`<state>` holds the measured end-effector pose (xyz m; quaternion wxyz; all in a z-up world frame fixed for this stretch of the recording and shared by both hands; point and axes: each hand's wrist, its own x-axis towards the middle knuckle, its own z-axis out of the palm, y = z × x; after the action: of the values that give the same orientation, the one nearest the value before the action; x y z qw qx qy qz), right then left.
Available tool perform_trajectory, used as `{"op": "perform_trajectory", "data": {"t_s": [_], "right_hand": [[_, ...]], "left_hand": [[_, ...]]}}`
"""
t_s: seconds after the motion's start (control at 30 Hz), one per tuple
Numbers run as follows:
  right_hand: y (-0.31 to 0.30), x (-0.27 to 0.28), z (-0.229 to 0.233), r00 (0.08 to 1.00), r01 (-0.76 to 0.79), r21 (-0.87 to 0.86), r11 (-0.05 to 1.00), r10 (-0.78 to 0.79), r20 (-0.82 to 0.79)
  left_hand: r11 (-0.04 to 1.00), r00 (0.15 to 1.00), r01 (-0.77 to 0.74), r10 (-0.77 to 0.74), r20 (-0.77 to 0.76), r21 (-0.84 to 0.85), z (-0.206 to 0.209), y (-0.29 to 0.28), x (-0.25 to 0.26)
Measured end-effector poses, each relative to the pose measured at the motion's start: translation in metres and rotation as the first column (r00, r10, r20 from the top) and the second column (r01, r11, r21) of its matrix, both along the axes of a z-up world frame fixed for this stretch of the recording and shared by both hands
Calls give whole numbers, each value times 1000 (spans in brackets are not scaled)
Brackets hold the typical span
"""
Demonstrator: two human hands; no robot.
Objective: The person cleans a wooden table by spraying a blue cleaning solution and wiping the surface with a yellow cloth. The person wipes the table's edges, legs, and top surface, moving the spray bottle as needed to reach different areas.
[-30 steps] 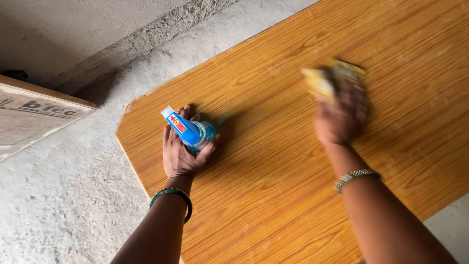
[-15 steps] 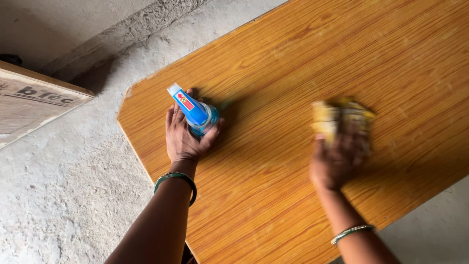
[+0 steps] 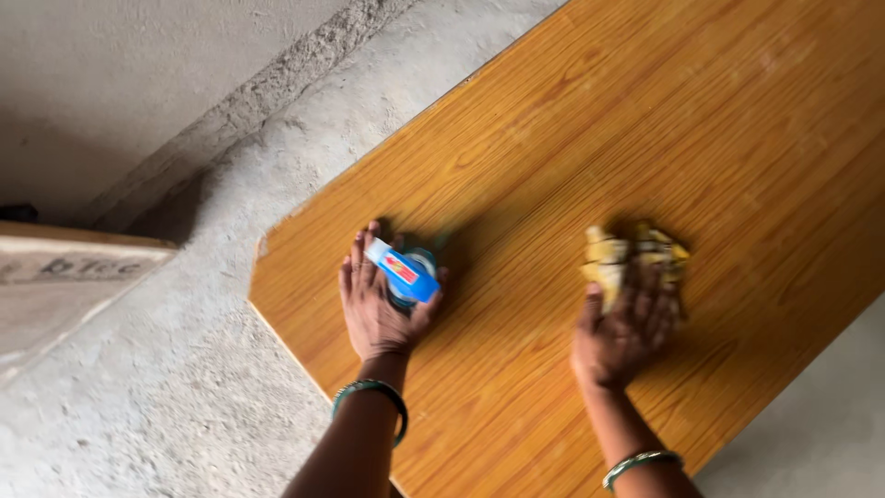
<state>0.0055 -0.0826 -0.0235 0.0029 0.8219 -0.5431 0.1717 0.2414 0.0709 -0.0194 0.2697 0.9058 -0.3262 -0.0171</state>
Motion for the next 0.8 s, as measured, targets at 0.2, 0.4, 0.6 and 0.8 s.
{"op": "perform_trajectory", "data": {"t_s": [0.2,0.4,0.6,0.8], "right_hand": [[42,73,8,985,-165,65,984,168,-30],[9,116,-2,998,-2,69,998,6,-66],[10,120,-4,998,19,60,998,-15,-63],[8,120,-3,998,28,79,997,-23,-58]], "left_hand": [[1000,998,21,-20,-62,16,0,1,1],[996,991,73,-67,-112,53,-4,5,3],[996,986,90,-86,-141,19,1,6,5],[936,881,104,-244,-405,-337,30,22,16]]}}
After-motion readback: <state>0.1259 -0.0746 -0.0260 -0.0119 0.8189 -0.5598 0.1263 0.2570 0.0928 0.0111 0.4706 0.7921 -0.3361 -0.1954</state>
